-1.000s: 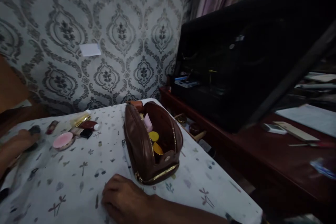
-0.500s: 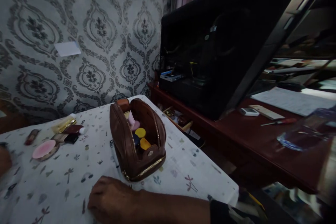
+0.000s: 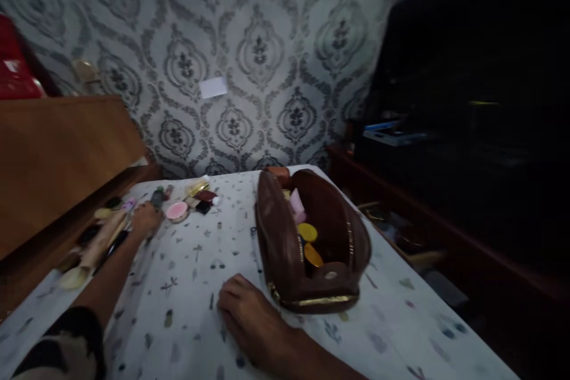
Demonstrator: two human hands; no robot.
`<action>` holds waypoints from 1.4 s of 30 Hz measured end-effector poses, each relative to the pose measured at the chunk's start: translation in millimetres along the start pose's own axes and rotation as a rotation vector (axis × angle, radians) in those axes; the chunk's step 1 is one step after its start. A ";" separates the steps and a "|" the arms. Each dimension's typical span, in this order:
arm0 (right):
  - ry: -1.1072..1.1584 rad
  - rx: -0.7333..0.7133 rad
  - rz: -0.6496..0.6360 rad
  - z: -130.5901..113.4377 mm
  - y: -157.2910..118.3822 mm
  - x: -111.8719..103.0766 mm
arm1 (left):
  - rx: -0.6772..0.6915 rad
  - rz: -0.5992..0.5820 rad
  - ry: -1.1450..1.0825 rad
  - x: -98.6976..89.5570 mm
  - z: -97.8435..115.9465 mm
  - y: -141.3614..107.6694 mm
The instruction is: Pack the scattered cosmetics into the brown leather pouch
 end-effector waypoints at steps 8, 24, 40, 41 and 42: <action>0.204 -0.004 0.068 -0.5 -0.7 -4.5 | -0.025 0.019 -0.016 17.9 -20.7 7.0; 0.241 -0.016 0.042 2.1 1.1 -0.4 | 0.046 0.005 -0.012 5.6 -13.6 7.9; 0.247 -0.042 0.035 -2.5 2.4 -1.8 | 0.109 0.125 0.039 18.0 -37.5 -33.0; 0.243 -0.038 0.030 -2.4 2.4 -1.5 | 0.119 0.126 0.045 18.2 -42.3 -35.6; 0.241 -0.034 0.027 -2.1 2.4 -1.1 | 0.126 0.124 0.052 18.1 -46.8 -38.0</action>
Point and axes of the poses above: each hand's wrist, its own y-axis towards the middle knuckle, its own x-axis out of the palm, z = x × y, the point moved 10 cm from there along y, towards the middle knuckle, and after that the axes turned 13 degrees about y, right-handed, at the moved point
